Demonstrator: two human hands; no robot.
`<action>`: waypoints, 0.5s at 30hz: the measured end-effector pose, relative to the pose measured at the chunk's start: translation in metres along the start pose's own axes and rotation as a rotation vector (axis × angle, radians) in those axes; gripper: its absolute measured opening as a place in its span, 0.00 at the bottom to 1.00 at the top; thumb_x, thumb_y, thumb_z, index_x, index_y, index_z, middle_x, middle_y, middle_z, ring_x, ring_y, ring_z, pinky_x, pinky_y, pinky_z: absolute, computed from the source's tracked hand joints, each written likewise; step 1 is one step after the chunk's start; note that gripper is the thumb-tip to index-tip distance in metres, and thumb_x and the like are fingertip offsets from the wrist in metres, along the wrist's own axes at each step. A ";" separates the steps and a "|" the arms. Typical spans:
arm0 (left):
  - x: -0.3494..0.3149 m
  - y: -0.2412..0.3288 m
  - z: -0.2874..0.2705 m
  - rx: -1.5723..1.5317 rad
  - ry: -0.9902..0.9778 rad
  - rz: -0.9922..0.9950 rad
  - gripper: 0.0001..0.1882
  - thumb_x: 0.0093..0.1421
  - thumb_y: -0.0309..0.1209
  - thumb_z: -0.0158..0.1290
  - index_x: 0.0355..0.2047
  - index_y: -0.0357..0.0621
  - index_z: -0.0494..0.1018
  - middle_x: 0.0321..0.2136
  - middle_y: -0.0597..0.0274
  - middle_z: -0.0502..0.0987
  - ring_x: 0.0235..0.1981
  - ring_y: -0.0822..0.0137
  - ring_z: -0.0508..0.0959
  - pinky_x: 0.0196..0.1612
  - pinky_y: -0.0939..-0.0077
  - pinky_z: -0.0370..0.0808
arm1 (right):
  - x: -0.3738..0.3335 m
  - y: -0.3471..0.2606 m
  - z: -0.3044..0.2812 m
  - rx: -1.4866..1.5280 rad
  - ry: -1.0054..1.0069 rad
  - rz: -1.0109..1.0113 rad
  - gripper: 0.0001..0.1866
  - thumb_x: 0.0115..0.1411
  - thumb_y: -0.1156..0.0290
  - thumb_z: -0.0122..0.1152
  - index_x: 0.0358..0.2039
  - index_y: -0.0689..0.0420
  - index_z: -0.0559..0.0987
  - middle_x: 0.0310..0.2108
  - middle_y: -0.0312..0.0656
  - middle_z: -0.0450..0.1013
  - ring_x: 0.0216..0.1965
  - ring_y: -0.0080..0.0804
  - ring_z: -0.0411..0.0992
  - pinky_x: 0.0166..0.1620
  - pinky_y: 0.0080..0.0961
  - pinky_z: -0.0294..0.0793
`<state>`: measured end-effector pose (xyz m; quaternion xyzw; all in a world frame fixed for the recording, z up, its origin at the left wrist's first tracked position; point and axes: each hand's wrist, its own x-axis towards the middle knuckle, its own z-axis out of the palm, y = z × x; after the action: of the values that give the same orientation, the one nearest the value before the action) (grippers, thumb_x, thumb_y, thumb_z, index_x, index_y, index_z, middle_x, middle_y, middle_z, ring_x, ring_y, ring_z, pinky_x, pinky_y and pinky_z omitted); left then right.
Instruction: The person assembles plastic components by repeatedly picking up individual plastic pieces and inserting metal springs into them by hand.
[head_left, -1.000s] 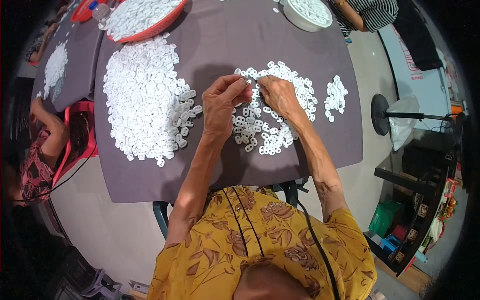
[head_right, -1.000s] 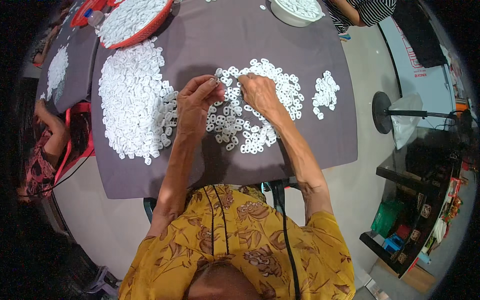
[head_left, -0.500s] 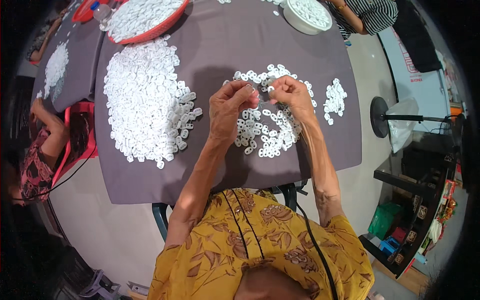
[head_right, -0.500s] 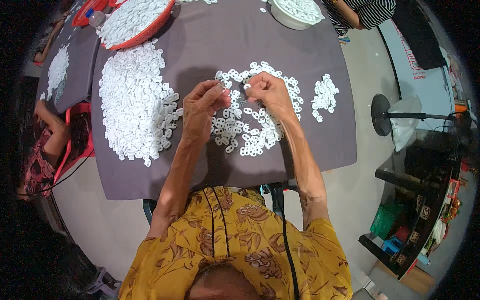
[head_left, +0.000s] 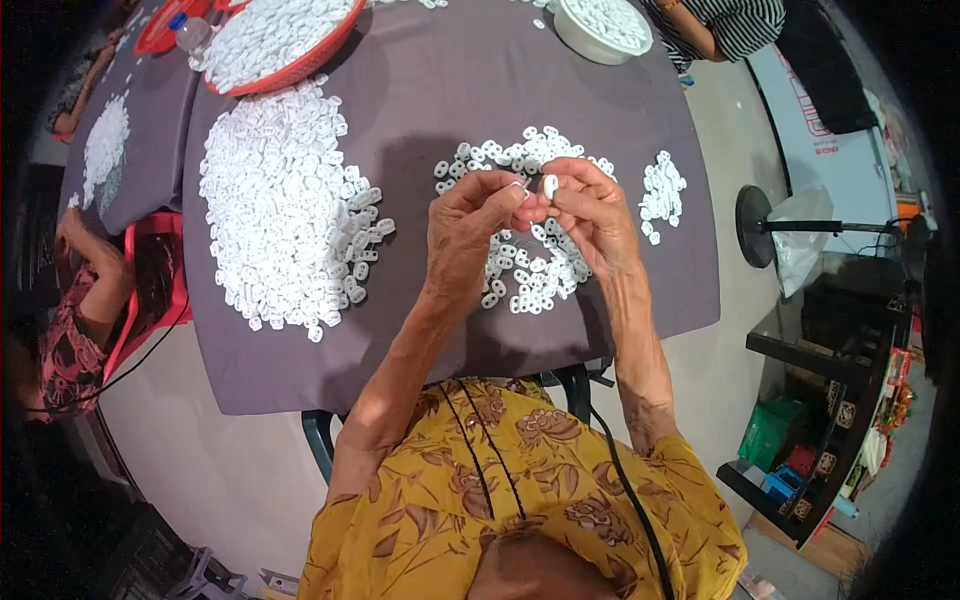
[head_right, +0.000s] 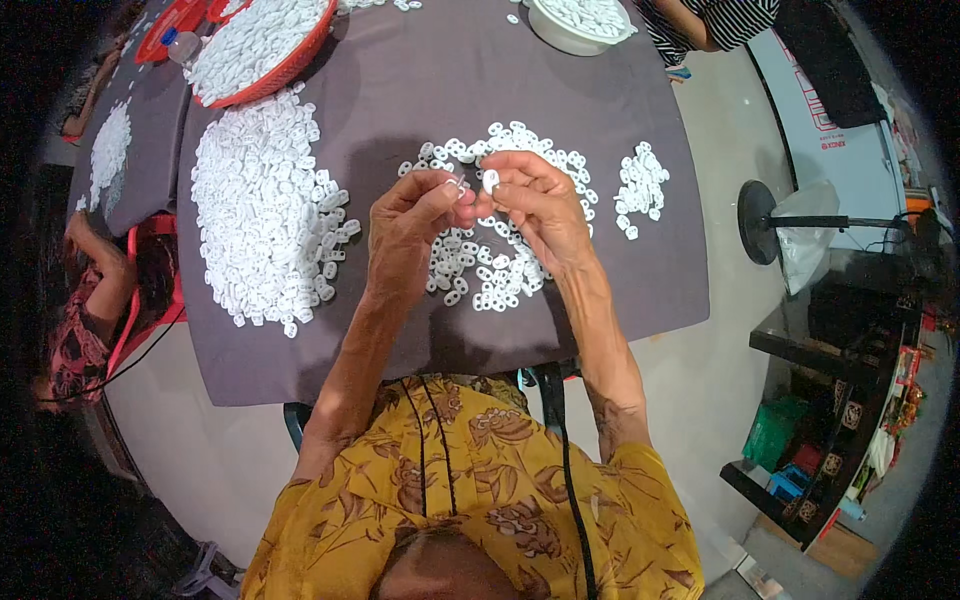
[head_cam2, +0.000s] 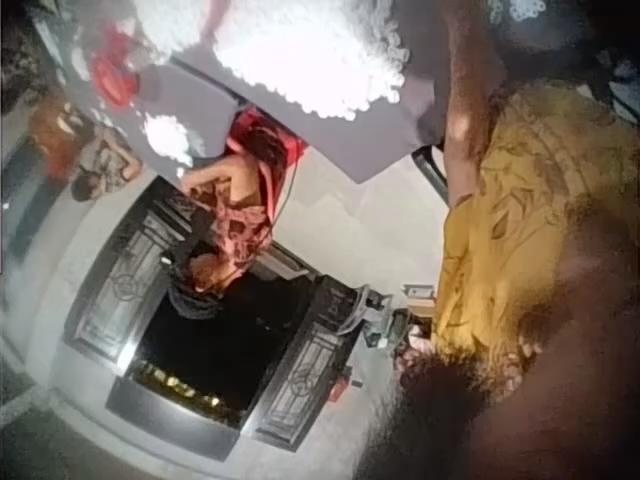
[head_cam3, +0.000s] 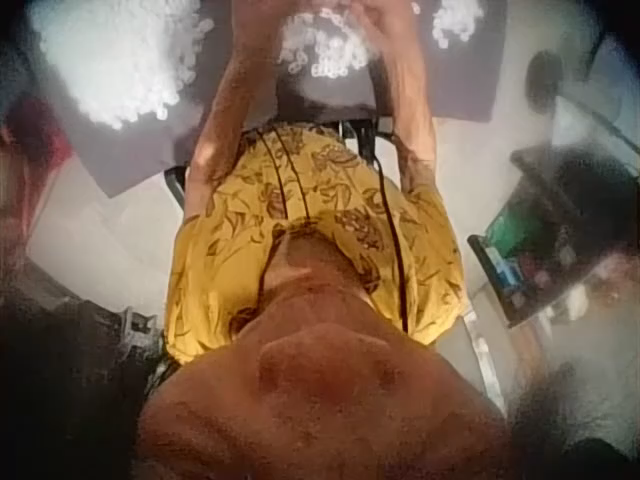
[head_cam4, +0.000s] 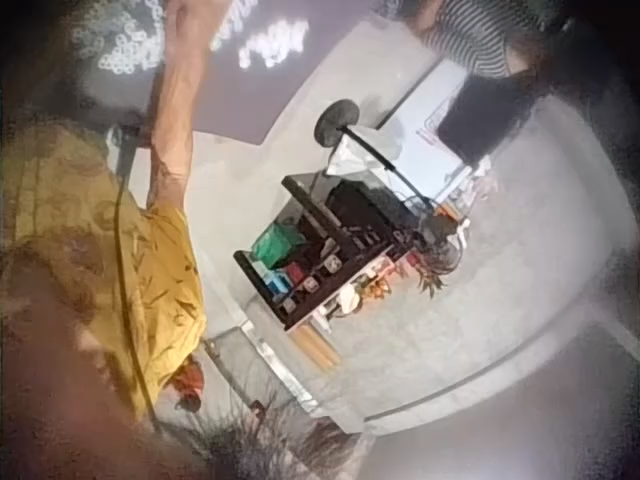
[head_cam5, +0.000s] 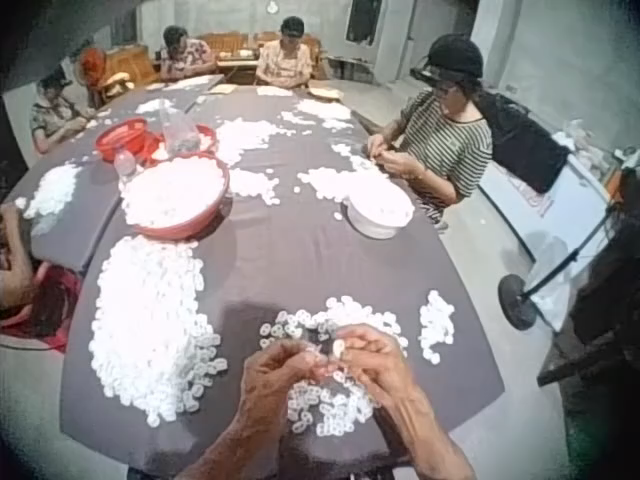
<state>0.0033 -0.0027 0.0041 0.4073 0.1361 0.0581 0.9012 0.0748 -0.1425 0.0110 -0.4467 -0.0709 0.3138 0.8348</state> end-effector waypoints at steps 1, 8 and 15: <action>-0.001 0.001 0.000 0.005 0.001 -0.001 0.07 0.53 0.27 0.53 0.31 0.36 0.72 0.25 0.61 0.76 0.25 0.75 0.74 0.31 0.82 0.72 | -0.002 -0.002 0.004 -0.110 0.027 -0.011 0.13 0.51 0.83 0.51 0.39 0.67 0.72 0.25 0.43 0.72 0.27 0.28 0.72 0.35 0.19 0.72; 0.000 0.000 0.000 -0.009 0.003 0.021 0.07 0.53 0.27 0.52 0.30 0.36 0.72 0.25 0.62 0.76 0.25 0.75 0.74 0.31 0.82 0.71 | -0.010 -0.012 0.016 -0.666 0.100 -0.093 0.12 0.50 0.82 0.55 0.38 0.64 0.75 0.27 0.36 0.72 0.30 0.20 0.69 0.35 0.15 0.68; 0.001 -0.003 -0.002 0.006 -0.005 0.039 0.07 0.54 0.27 0.52 0.30 0.35 0.72 0.26 0.61 0.75 0.26 0.74 0.75 0.32 0.81 0.72 | -0.012 -0.014 0.015 -0.938 0.017 -0.178 0.12 0.51 0.78 0.58 0.37 0.64 0.75 0.26 0.34 0.70 0.30 0.19 0.68 0.35 0.15 0.68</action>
<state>0.0038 -0.0035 0.0004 0.4129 0.1262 0.0740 0.8990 0.0658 -0.1441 0.0329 -0.7702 -0.2363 0.1715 0.5671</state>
